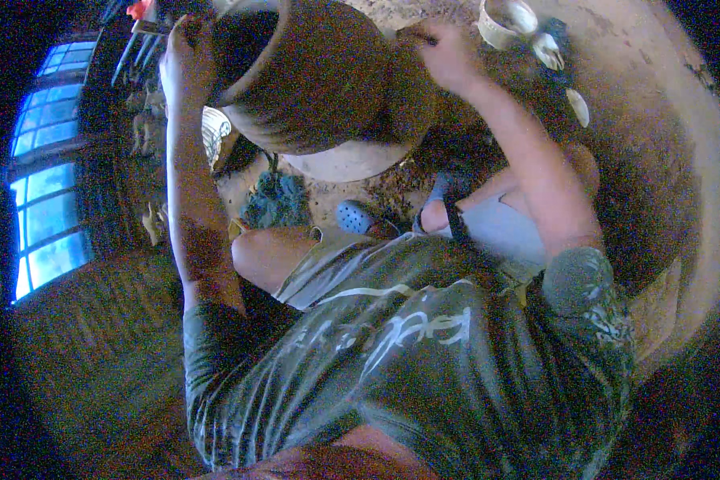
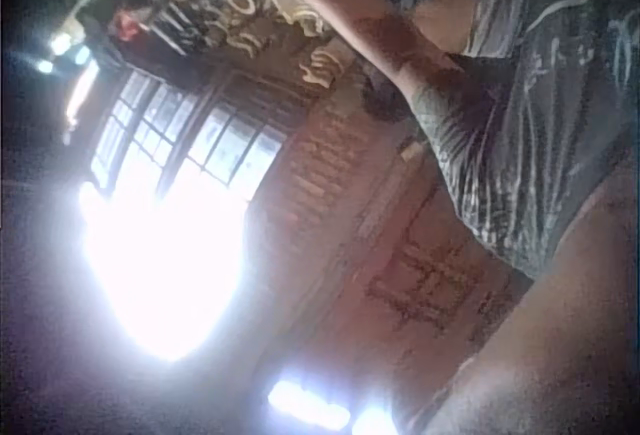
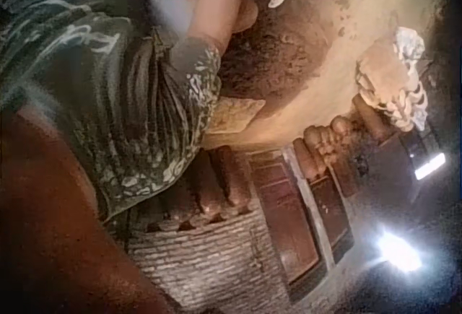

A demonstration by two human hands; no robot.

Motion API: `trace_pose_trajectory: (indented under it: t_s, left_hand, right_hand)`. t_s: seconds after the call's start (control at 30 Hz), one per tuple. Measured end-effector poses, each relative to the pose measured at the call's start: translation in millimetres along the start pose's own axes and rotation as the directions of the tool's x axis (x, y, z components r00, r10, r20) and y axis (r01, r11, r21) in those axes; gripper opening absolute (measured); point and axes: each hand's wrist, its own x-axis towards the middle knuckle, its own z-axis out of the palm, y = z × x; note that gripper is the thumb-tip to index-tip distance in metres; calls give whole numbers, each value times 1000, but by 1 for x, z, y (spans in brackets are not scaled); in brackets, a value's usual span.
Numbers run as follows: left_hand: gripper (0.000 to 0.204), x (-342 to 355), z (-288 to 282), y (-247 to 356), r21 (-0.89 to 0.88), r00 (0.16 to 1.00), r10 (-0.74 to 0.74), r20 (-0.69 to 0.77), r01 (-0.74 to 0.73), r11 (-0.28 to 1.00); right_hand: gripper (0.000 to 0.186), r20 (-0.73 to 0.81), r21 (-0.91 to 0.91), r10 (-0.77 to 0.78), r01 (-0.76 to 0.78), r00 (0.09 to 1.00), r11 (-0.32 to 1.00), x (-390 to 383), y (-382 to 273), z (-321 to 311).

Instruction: The person shapes a large clay vessel on a potter's wheel by hand, pressing into the sides to create decorative ridges and refining the rim.

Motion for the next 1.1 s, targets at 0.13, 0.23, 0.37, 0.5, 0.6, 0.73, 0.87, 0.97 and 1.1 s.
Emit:
trace_pose_trajectory:
  t_s: [0.13, 0.23, 0.37, 0.5, 0.6, 0.73, 0.87, 0.97, 1.1]
  left_hand:
    - [53, -6, -3, 8, 66, 994, -104, -17, 104, 992]
    - [59, -8, -12, 31, 115, 951, -307, 46, 300, 947]
    - [62, -10, -10, 23, 167, 952, -305, 36, 295, 941]
    - [62, -13, -5, 16, 135, 965, -257, -50, 261, 956]
    - [61, -14, -7, 28, 96, 969, -237, -71, 243, 965]
    - [62, -14, -22, 52, 63, 963, -266, 33, 264, 962]
    - [61, -16, -6, 24, 49, 969, -240, -65, 243, 969]
    - [63, -18, -8, 26, 42, 967, -229, -109, 234, 971]
    - [56, -16, -9, 45, -17, 967, -208, -146, 208, 978]
  right_hand:
    - [29, 167, -196, 106, -72, 980, 978, -49, -58, 13]
    - [33, 81, -142, 59, -47, 995, 989, -76, -71, 31]
    - [27, -47, -83, -22, 18, 999, 996, -108, -90, 59]
    - [34, 68, -167, 44, -32, 997, 985, -136, -115, 76]
    - [51, 167, -247, 70, -27, 984, 969, -156, -114, 100]
    - [60, 221, -213, -74, 122, 972, 969, -159, -131, 87]
    - [54, -26, -103, -44, 41, 999, 994, -130, -110, 60]
    - [45, 79, -103, 97, -89, 992, 991, -110, -103, 49]
    - [37, 208, -209, 48, -4, 977, 978, -138, -113, 73]
